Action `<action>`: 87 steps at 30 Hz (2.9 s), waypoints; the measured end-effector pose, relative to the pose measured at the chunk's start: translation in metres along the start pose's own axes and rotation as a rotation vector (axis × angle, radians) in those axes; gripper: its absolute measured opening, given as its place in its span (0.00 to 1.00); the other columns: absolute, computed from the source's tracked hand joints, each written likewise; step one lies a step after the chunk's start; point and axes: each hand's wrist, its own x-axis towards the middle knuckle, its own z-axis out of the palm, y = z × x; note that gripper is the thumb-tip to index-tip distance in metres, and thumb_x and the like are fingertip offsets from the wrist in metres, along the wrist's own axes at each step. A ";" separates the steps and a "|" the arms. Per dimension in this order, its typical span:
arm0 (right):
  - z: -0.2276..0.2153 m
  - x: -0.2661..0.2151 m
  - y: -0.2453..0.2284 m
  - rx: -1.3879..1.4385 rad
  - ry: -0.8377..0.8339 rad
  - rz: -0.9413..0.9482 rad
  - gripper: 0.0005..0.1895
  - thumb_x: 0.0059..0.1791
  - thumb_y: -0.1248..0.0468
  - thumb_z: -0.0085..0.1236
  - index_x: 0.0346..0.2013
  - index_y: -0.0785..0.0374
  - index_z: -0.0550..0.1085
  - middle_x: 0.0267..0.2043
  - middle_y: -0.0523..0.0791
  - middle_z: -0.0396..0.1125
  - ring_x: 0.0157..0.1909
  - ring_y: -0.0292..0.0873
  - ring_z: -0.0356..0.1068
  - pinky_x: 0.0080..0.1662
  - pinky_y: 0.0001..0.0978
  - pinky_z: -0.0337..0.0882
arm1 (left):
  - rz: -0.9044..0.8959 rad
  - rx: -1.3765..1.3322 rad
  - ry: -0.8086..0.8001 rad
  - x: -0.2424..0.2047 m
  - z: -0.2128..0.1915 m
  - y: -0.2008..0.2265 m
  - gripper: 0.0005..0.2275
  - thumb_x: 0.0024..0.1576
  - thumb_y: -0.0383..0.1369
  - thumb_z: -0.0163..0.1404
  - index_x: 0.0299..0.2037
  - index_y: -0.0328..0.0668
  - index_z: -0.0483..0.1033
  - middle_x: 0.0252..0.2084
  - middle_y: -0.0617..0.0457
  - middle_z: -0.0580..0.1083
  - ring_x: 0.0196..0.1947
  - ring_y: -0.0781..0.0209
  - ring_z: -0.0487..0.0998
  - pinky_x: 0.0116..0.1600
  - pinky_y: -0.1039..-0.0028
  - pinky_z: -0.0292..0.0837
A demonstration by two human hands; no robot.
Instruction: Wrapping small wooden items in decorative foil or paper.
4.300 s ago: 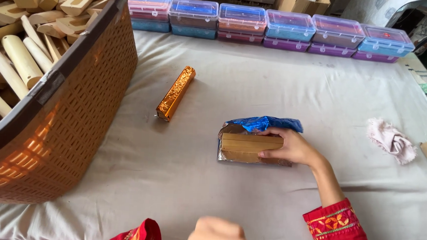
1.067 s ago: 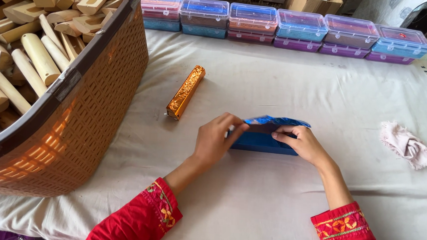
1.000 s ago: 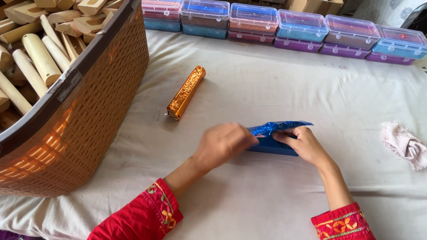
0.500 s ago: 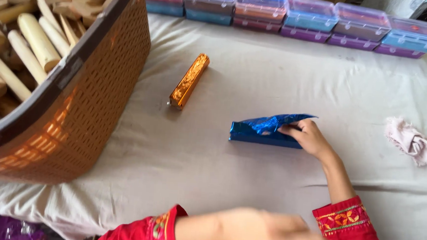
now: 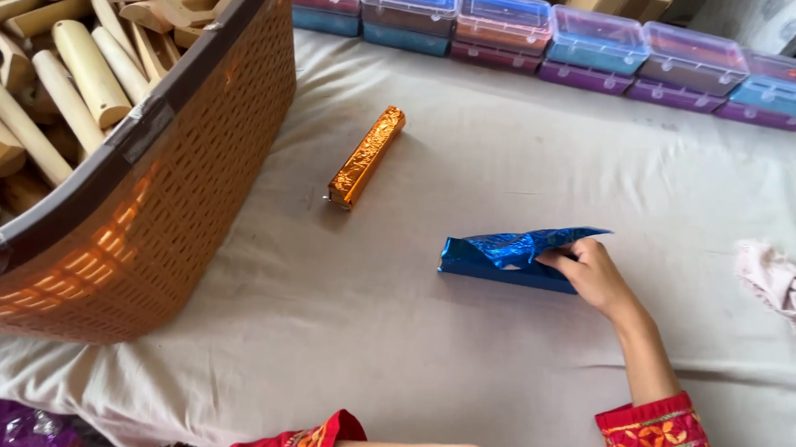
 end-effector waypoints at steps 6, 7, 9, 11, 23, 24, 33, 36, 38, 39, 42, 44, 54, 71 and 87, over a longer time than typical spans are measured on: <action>0.001 0.005 0.006 -0.052 0.021 -0.007 0.15 0.49 0.62 0.60 0.44 0.71 0.81 0.42 0.46 0.80 0.43 0.37 0.73 0.50 0.31 0.70 | 0.013 0.013 -0.072 -0.015 0.012 -0.031 0.03 0.53 0.30 0.53 0.33 0.41 0.74 0.39 0.56 0.72 0.41 0.61 0.76 0.47 0.74 0.74; 0.002 0.007 0.009 -0.069 0.032 0.016 0.15 0.49 0.61 0.60 0.44 0.70 0.81 0.41 0.46 0.80 0.43 0.37 0.73 0.49 0.31 0.71 | -0.100 0.015 -0.153 -0.022 0.024 -0.044 0.03 0.52 0.29 0.54 0.31 0.44 0.73 0.36 0.56 0.70 0.38 0.62 0.75 0.41 0.73 0.71; 0.000 0.010 0.019 -0.091 0.056 0.031 0.15 0.48 0.61 0.60 0.43 0.70 0.82 0.40 0.46 0.80 0.42 0.36 0.74 0.48 0.31 0.72 | -0.200 0.028 -0.225 -0.047 0.043 -0.064 0.05 0.52 0.28 0.55 0.30 0.47 0.71 0.33 0.57 0.68 0.36 0.62 0.73 0.35 0.73 0.68; -0.007 0.014 0.034 0.003 0.034 0.060 0.15 0.49 0.61 0.59 0.43 0.70 0.83 0.39 0.48 0.79 0.39 0.37 0.72 0.44 0.34 0.73 | -0.403 -0.016 -0.341 -0.081 0.061 -0.080 0.03 0.52 0.30 0.54 0.35 0.46 0.77 0.42 0.56 0.72 0.47 0.63 0.76 0.43 0.72 0.73; 0.003 -0.001 -0.009 0.028 0.006 0.041 0.17 0.50 0.61 0.57 0.48 0.69 0.81 0.46 0.44 0.79 0.46 0.34 0.74 0.52 0.28 0.71 | -0.818 -0.116 -0.337 -0.094 0.048 -0.092 0.18 0.51 0.33 0.59 0.53 0.45 0.77 0.50 0.55 0.74 0.50 0.58 0.77 0.54 0.65 0.73; 0.002 -0.001 -0.012 0.022 0.006 0.042 0.17 0.50 0.61 0.57 0.48 0.69 0.81 0.46 0.44 0.79 0.46 0.34 0.74 0.52 0.28 0.71 | -0.820 -0.116 -0.331 -0.093 0.048 -0.094 0.18 0.51 0.33 0.59 0.53 0.45 0.77 0.50 0.55 0.74 0.50 0.58 0.77 0.54 0.65 0.73; 0.013 -0.019 -0.063 -0.256 0.199 0.036 0.16 0.54 0.57 0.55 0.48 0.65 0.79 0.42 0.49 0.78 0.43 0.41 0.75 0.49 0.34 0.72 | -0.986 -0.317 -0.286 -0.091 0.040 -0.102 0.24 0.45 0.31 0.64 0.54 0.45 0.75 0.51 0.50 0.76 0.52 0.50 0.77 0.55 0.60 0.73; 0.012 -0.025 -0.079 -0.484 0.307 -0.239 0.13 0.53 0.57 0.57 0.45 0.62 0.81 0.45 0.47 0.75 0.51 0.46 0.72 0.52 0.39 0.70 | -0.995 -0.329 -0.305 -0.094 0.042 -0.102 0.24 0.46 0.32 0.64 0.54 0.45 0.75 0.51 0.50 0.76 0.52 0.50 0.77 0.56 0.60 0.73; 0.011 -0.030 -0.094 -0.565 0.340 -0.393 0.20 0.39 0.52 0.72 0.38 0.59 0.81 0.41 0.46 0.74 0.53 0.49 0.70 0.54 0.42 0.71 | -0.979 -0.311 -0.286 -0.096 0.044 -0.102 0.24 0.46 0.32 0.64 0.55 0.45 0.75 0.53 0.50 0.76 0.52 0.49 0.77 0.56 0.59 0.72; 0.010 -0.030 -0.095 -0.565 0.339 -0.390 0.20 0.39 0.52 0.72 0.38 0.59 0.81 0.41 0.46 0.74 0.53 0.49 0.70 0.54 0.42 0.71 | -0.980 -0.315 -0.286 -0.097 0.046 -0.102 0.24 0.46 0.32 0.64 0.55 0.45 0.75 0.53 0.50 0.76 0.52 0.49 0.77 0.56 0.59 0.72; 0.009 -0.031 -0.097 -0.467 0.168 -0.342 0.26 0.31 0.51 0.78 0.40 0.57 0.82 0.49 0.48 0.73 0.54 0.50 0.71 0.55 0.41 0.70 | -0.976 -0.303 -0.292 -0.100 0.047 -0.103 0.25 0.46 0.32 0.64 0.57 0.45 0.75 0.53 0.49 0.76 0.52 0.48 0.77 0.56 0.59 0.73; 0.008 -0.030 -0.099 -0.522 0.120 -0.256 0.30 0.30 0.54 0.79 0.44 0.58 0.81 0.48 0.48 0.75 0.53 0.51 0.72 0.56 0.42 0.69 | -1.006 -0.318 -0.312 -0.099 0.046 -0.105 0.26 0.47 0.33 0.63 0.58 0.44 0.74 0.52 0.48 0.76 0.51 0.47 0.78 0.55 0.59 0.73; 0.007 -0.023 -0.073 -0.569 0.059 -0.267 0.24 0.33 0.59 0.74 0.43 0.60 0.81 0.49 0.46 0.76 0.55 0.51 0.71 0.58 0.43 0.69 | -1.088 -0.419 -0.347 -0.100 0.046 -0.108 0.24 0.50 0.33 0.61 0.59 0.46 0.73 0.53 0.47 0.76 0.49 0.48 0.79 0.53 0.61 0.74; 0.007 -0.022 -0.086 -0.409 0.055 0.007 0.35 0.31 0.57 0.77 0.51 0.58 0.76 0.51 0.48 0.74 0.57 0.48 0.72 0.59 0.41 0.70 | -1.483 -0.729 -0.306 -0.115 0.033 -0.130 0.36 0.54 0.50 0.58 0.67 0.41 0.58 0.52 0.46 0.80 0.53 0.49 0.81 0.55 0.64 0.76; 0.007 -0.025 -0.088 -0.498 0.082 0.148 0.35 0.29 0.52 0.78 0.48 0.57 0.80 0.51 0.50 0.76 0.56 0.50 0.73 0.57 0.42 0.72 | -1.571 -0.738 -0.089 -0.116 0.055 -0.121 0.12 0.64 0.38 0.52 0.49 0.37 0.77 0.41 0.43 0.79 0.40 0.53 0.80 0.46 0.65 0.74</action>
